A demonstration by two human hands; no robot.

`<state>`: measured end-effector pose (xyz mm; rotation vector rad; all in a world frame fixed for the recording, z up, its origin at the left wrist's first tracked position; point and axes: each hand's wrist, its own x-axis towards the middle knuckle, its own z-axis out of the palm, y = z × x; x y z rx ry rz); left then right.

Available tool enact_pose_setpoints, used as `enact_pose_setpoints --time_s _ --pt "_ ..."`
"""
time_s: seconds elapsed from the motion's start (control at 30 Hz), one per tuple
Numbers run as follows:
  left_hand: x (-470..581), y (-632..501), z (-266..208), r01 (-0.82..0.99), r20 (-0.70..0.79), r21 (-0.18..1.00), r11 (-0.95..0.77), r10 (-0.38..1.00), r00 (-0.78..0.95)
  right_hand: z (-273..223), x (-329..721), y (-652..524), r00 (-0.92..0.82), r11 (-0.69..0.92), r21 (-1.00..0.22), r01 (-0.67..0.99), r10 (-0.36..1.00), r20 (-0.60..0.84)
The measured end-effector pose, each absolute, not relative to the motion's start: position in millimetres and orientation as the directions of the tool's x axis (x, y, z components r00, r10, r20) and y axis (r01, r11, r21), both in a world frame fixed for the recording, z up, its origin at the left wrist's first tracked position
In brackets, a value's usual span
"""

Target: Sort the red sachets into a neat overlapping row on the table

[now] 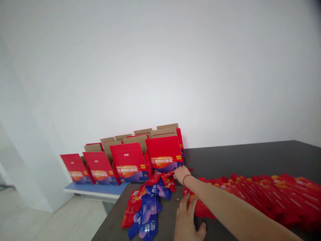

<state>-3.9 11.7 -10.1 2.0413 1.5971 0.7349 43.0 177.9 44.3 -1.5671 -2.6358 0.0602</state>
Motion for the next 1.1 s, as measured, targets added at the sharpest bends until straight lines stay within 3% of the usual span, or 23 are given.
enact_pose_setpoints --time_s 0.13,0.23,0.33,0.43,0.67,0.83,0.93,1.0,1.1 --pt "-6 13 -11 0.667 0.26 0.698 -0.261 0.96 0.103 67 58 174 -0.548 0.561 -0.133 0.817 0.827 0.126" --pt "-9 16 -3 0.413 0.354 0.861 -0.298 0.933 -0.065 79 80 156 -0.626 0.659 -0.178 0.731 0.751 0.21" --pt "-8 20 6 -0.072 0.159 0.983 -0.167 0.981 -0.111 77 108 134 -0.683 0.752 -0.208 0.625 0.656 0.322" --pt "0 19 11 -0.398 -0.031 0.916 0.052 0.998 0.059 67 136 119 -0.706 0.839 -0.232 0.492 0.541 0.457" --pt "14 5 15 -0.41 -0.136 0.877 0.252 0.947 0.292 67 168 85 -0.702 0.904 -0.227 0.362 0.425 0.572" --pt "14 1 14 -0.443 -0.09 0.867 0.229 0.945 0.313 62 166 60 -0.713 0.887 -0.3 0.352 0.462 0.528" --pt "12 3 12 -0.446 -0.059 0.88 0.166 0.968 0.245 63 169 53 -0.58 0.795 -0.46 0.396 0.605 0.546" --pt "12 4 10 -0.423 -0.034 0.898 0.124 0.976 0.213 67 170 50 -0.424 0.65 -0.641 0.408 0.757 0.498" --pt "12 6 6 -0.361 -0.009 0.929 0.081 0.98 0.197 70 167 47 -0.379 0.303 -0.891 0.339 0.91 0.166"
